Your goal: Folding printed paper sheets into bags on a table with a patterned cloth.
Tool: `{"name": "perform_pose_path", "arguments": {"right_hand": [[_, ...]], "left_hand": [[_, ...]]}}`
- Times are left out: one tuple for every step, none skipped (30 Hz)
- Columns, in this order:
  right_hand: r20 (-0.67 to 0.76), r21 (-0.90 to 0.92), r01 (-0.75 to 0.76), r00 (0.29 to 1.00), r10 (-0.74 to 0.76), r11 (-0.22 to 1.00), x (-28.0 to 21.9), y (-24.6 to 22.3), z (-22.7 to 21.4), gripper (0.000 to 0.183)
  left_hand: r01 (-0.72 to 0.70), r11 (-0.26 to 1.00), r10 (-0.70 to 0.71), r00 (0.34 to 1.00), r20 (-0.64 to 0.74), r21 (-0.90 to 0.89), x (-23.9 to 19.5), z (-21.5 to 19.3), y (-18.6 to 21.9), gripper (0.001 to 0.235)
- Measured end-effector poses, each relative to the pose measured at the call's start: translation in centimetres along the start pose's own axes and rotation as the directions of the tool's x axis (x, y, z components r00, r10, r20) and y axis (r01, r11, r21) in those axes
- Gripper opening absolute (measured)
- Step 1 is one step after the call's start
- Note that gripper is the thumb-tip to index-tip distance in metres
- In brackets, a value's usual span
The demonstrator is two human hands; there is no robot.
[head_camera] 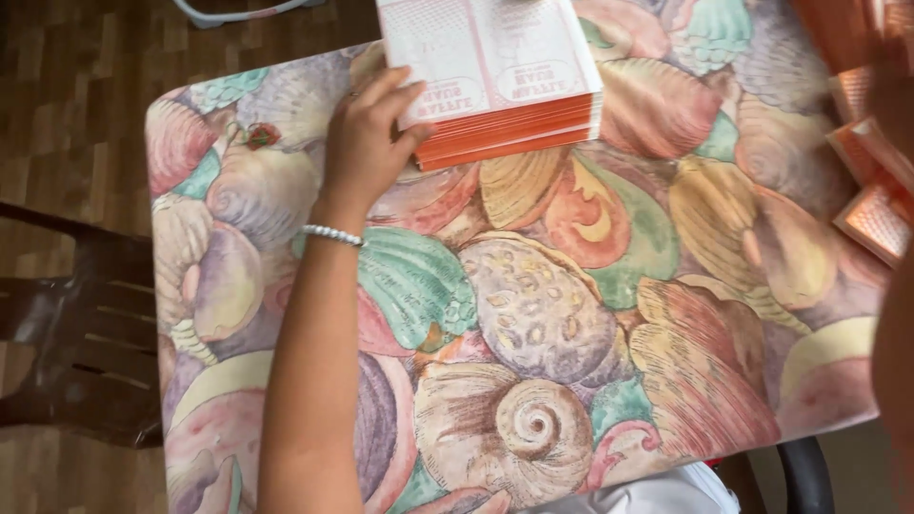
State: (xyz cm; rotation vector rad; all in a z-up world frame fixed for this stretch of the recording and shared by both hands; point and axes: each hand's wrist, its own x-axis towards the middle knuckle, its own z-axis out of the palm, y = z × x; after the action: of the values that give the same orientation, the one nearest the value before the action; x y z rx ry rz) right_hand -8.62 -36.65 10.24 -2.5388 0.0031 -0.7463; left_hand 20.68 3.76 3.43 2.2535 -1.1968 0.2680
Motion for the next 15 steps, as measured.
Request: {"name": "perform_pose_path", "arguments": {"right_hand": [[-0.015,0.037,-0.027,1.0,0.028,0.999,2.2,-2.8,3.3,0.025],[-0.011,0.053,-0.018,1.0,0.019,0.998,3.7,-3.5,5.6,0.025],[0.026,-0.11,0.118,0.993,-0.116,0.987,5.2,-4.3,7.9,0.034],[0.083,-0.254,0.254,0.967,-0.241,0.933,6.5,-5.2,10.3,0.049],[0.083,-0.235,0.264,0.964,-0.251,0.936,8.1,-7.2,12.7,0.049],[0.18,-0.146,0.275,0.952,-0.248,0.95,9.4,-9.1,14.9,0.051],[0.276,-0.055,0.279,0.927,-0.254,0.959,10.7,-11.0,17.0,0.053],[0.268,-0.049,0.284,0.927,-0.261,0.958,11.1,-11.1,18.7,0.053],[0.232,-0.113,0.387,0.906,-0.355,0.915,11.6,-11.3,20.4,0.035],[0.202,-0.182,0.481,0.872,-0.446,0.858,12.1,-11.3,22.1,0.02],[0.196,-0.179,0.485,0.87,-0.452,0.856,12.4,-11.0,22.5,0.02],[0.183,-0.176,0.457,0.886,-0.427,0.872,12.4,-10.7,23.0,0.016],[0.171,-0.172,0.428,0.9,-0.401,0.887,12.4,-10.4,23.6,0.017],[0.172,-0.169,0.425,0.901,-0.398,0.889,12.4,-10.1,23.7,0.017],[0.129,-0.105,0.42,0.905,-0.406,0.901,12.4,-9.9,23.8,0.017]], "left_hand": [[-0.062,0.998,0.063,0.997,-0.046,0.023,-0.1,1.0,-0.9,0.036],[-0.049,0.998,0.051,0.998,-0.046,0.037,0.1,1.4,-1.4,0.036],[-0.093,0.996,0.093,0.991,-0.098,-0.001,0.4,1.8,-1.9,0.034],[-0.139,0.99,0.132,0.98,-0.149,-0.035,0.4,2.1,-2.4,0.032],[-0.124,0.992,0.12,0.982,-0.146,-0.019,0.6,1.7,-2.3,0.032],[-0.14,0.989,0.129,0.974,-0.186,-0.047,0.8,1.6,-1.9,0.022],[-0.157,0.985,0.137,0.965,-0.225,-0.074,1.1,1.6,-1.6,0.016],[-0.157,0.986,0.139,0.964,-0.226,-0.063,1.1,1.7,-1.5,0.016],[-0.144,0.99,0.137,0.963,-0.234,-0.011,1.2,1.8,-1.4,0.018],[-0.13,0.991,0.135,0.961,-0.243,0.038,1.2,2.0,-1.3,0.021],[-0.129,0.99,0.137,0.96,-0.245,0.047,1.5,2.0,-1.3,0.021],[-0.11,0.994,0.111,0.96,-0.256,0.02,1.4,2.2,-1.2,0.019],[-0.091,0.996,0.085,0.96,-0.266,-0.007,1.3,2.5,-1.2,0.018],[-0.089,0.996,0.084,0.961,-0.263,-0.007,1.2,2.0,-0.6,0.018],[-0.094,0.994,0.075,0.955,-0.287,-0.053,1.1,1.7,0.0,0.016]]}}
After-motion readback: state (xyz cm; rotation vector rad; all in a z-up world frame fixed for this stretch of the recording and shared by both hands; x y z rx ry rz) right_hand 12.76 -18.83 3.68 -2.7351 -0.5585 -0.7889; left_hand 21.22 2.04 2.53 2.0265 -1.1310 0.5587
